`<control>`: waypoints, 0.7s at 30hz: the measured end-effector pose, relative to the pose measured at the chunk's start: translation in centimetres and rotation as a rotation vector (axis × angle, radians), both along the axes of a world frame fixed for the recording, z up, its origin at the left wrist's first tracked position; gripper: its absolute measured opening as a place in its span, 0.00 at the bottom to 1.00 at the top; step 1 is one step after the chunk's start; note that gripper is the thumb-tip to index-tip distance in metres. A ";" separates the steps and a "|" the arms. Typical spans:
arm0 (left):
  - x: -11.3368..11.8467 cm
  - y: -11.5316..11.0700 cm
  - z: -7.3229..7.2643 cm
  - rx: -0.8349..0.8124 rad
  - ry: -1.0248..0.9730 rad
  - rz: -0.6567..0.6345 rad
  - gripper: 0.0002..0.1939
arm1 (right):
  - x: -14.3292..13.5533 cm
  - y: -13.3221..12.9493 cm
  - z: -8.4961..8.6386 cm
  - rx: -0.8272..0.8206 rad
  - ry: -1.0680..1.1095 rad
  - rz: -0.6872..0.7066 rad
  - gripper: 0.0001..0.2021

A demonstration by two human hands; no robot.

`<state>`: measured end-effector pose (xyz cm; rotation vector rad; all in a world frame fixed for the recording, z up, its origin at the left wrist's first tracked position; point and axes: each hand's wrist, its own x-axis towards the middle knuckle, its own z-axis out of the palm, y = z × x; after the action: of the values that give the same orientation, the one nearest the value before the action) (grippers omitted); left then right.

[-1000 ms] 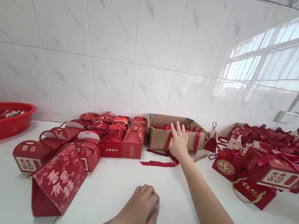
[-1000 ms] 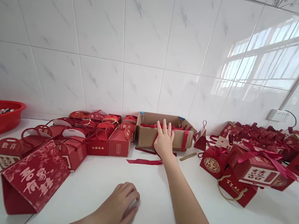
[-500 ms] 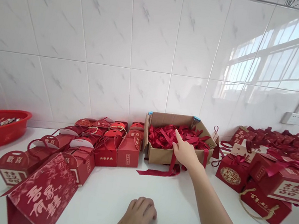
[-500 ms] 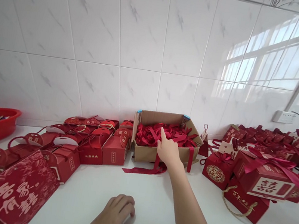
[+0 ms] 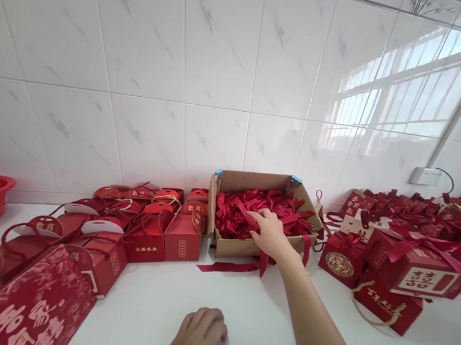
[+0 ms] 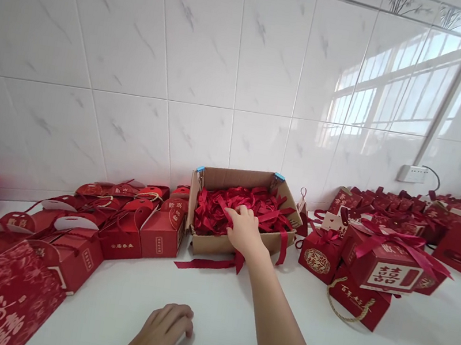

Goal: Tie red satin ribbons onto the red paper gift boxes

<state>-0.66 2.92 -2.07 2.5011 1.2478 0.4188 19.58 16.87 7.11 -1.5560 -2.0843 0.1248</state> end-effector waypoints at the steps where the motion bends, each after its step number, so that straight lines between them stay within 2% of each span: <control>1: 0.0 0.0 -0.1 -0.001 0.000 0.004 0.12 | -0.1 0.0 0.0 -0.008 0.002 0.051 0.25; 5: -0.2 0.1 -0.5 0.013 -0.019 0.005 0.12 | -0.5 0.2 -0.2 -0.088 0.030 0.184 0.19; 12: 0.1 0.4 -0.3 -0.073 0.032 0.039 0.10 | -0.7 0.6 -0.4 -0.100 0.053 0.098 0.15; 16: 0.1 0.3 -0.1 -0.026 -0.001 0.009 0.09 | -0.7 0.6 -0.8 -0.110 0.037 0.076 0.13; 18: 0.0 0.1 -0.2 0.011 -0.024 -0.003 0.09 | -0.8 0.5 -1.0 -0.132 0.025 0.081 0.15; 21: -0.3 -0.3 -0.7 0.038 -0.044 -0.009 0.10 | -0.9 0.2 -1.1 -0.157 0.020 0.106 0.25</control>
<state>-0.99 2.59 -2.80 2.5137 1.2226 0.4968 18.73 17.10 5.98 -1.5267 -2.1863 0.3486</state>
